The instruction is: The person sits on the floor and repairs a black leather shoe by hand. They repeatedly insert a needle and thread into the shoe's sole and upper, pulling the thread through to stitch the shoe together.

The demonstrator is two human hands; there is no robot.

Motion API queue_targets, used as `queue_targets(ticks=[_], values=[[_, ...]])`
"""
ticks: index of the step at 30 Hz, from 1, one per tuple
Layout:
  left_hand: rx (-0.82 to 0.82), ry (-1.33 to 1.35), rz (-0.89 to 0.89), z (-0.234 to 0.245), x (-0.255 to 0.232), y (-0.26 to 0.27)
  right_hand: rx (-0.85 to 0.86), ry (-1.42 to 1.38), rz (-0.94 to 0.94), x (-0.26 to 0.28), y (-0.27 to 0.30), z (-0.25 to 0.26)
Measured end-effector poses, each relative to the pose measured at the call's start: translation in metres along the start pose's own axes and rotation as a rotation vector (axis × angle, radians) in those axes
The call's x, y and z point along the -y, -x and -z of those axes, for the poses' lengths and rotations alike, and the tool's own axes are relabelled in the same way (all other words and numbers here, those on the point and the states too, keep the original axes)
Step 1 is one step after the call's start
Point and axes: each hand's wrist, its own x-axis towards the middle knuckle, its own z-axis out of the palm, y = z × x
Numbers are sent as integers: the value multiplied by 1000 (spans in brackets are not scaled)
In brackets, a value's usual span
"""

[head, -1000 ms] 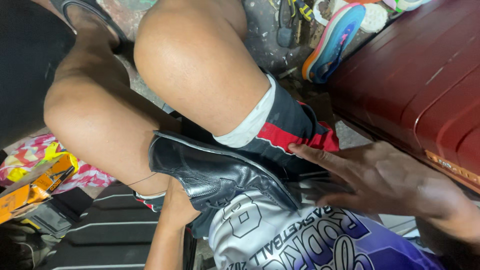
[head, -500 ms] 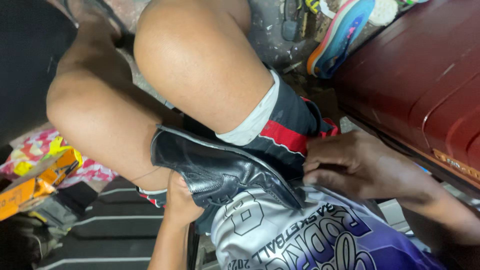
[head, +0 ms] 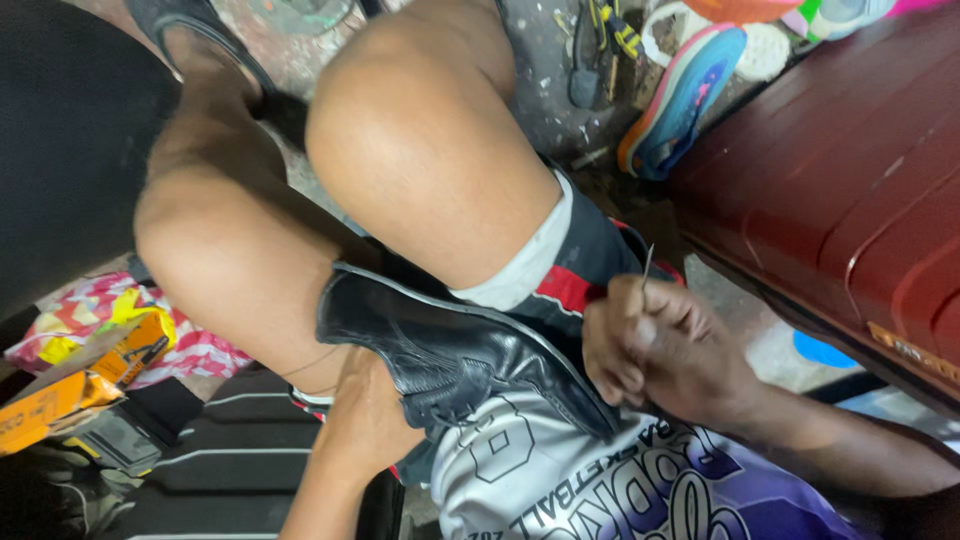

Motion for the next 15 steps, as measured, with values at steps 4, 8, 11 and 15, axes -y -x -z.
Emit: queue_targets(ticks=[4,8,11,15], values=[[-146,79,-34,-6,0,-4,-29,106,-123,-11,-8,-4],[-90,133,-108,-3,5,-7,-44,125,-199,-19,-16,-4],[-59,293,-107,6,10,-8,-43,169,-214,-23,-23,-3],[-58,275,-139,8,14,-11,-81,171,-259,-24,-27,-3]])
